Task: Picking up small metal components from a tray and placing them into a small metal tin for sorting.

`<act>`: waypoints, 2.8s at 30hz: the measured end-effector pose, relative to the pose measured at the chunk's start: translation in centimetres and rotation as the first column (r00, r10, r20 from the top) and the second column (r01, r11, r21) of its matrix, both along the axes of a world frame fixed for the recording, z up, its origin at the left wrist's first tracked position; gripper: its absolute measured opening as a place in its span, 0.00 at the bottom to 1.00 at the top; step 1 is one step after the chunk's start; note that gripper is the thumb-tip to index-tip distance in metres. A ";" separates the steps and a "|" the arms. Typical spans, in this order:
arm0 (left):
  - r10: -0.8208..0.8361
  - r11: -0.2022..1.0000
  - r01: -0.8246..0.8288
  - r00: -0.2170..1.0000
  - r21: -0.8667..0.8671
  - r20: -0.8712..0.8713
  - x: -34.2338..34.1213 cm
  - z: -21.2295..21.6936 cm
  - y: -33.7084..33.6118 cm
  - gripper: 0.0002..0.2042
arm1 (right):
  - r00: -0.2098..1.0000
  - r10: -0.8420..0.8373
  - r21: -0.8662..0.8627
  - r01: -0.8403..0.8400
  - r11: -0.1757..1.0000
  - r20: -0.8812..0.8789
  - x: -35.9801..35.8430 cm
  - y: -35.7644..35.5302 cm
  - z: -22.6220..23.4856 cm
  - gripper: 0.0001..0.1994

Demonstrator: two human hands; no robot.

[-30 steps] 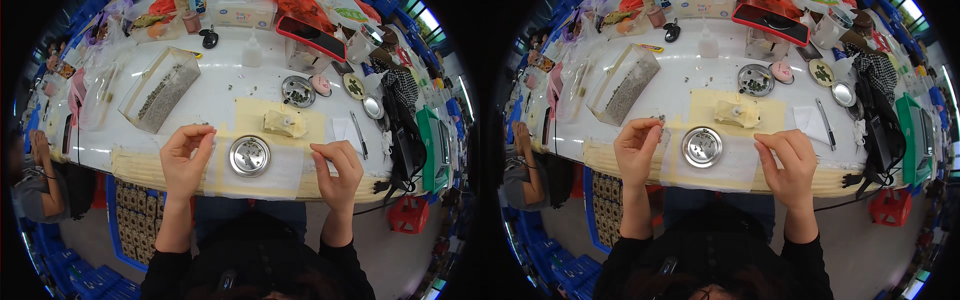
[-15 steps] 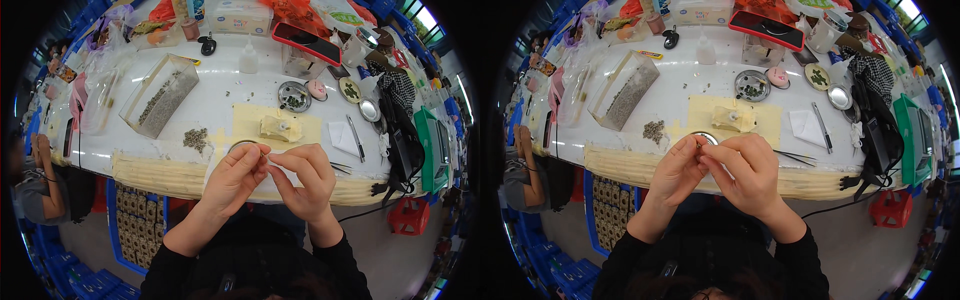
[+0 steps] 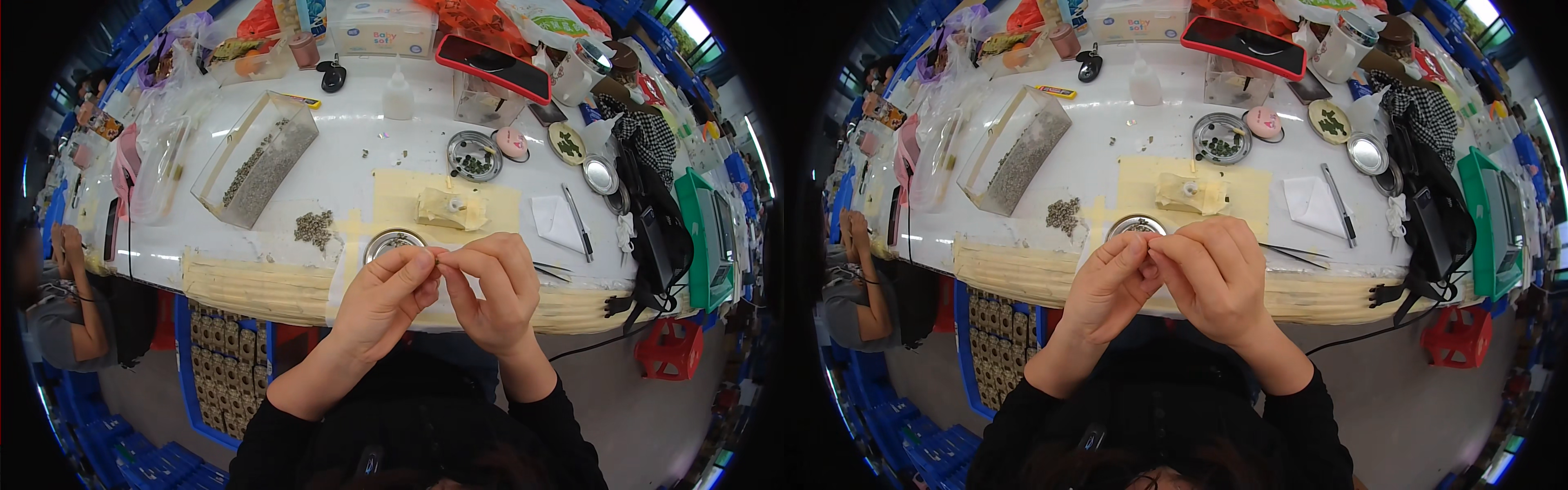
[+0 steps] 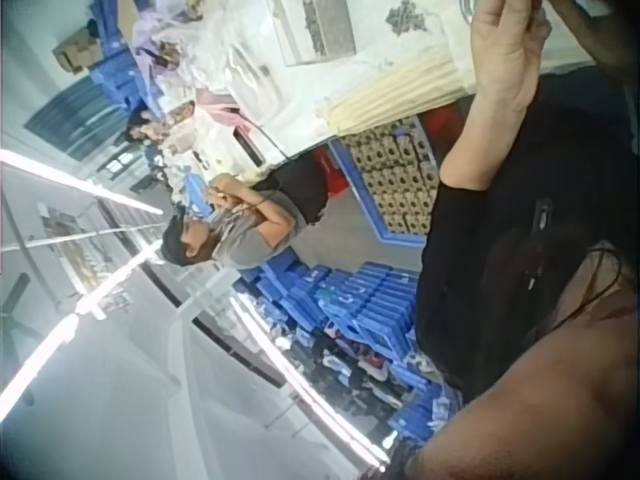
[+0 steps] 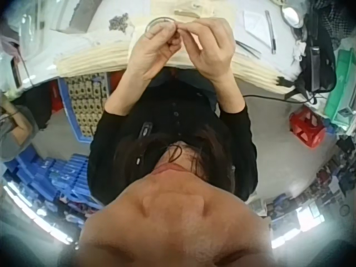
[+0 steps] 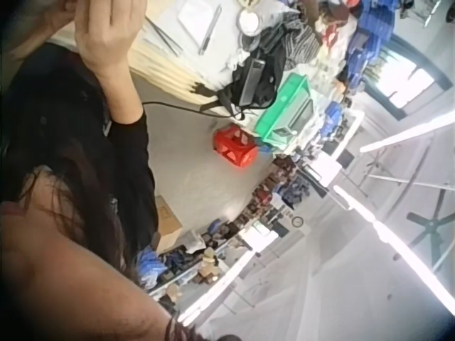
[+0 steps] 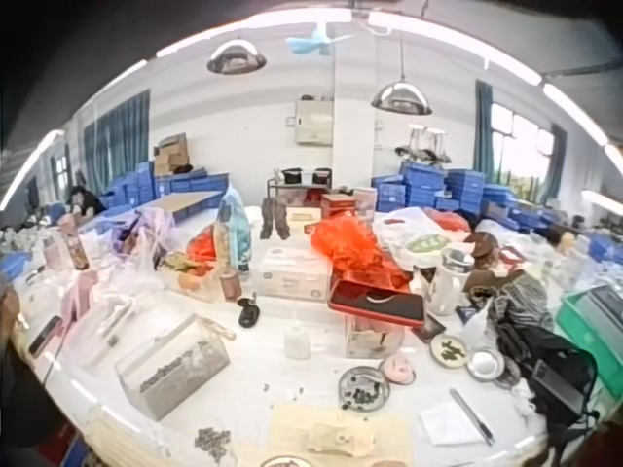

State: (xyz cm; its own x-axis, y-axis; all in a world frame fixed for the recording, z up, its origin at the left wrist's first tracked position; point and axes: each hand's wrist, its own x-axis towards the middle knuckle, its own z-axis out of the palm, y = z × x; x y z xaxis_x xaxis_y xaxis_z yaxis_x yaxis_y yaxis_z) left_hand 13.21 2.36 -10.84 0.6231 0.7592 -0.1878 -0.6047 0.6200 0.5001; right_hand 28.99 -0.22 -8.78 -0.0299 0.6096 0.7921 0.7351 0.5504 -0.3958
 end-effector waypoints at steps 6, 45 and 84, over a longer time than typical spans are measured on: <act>-0.032 0.999 0.035 0.997 0.036 -0.064 -0.6 0.2 -0.1 0.08 | 1.000 -0.011 0.035 0.012 0.999 -0.028 -0.1 0.0 -0.2 0.11; 0.604 0.345 -0.016 0.769 0.938 -0.209 -1.1 0.8 1.0 0.11 | 0.420 0.135 -0.277 -0.774 0.569 -0.897 0.3 -1.3 -1.3 0.05; 0.509 0.445 -0.039 0.833 0.895 -0.217 -1.1 1.0 0.9 0.11 | 0.134 -0.007 -0.125 -0.902 0.412 -0.991 -0.4 -0.7 -0.8 0.11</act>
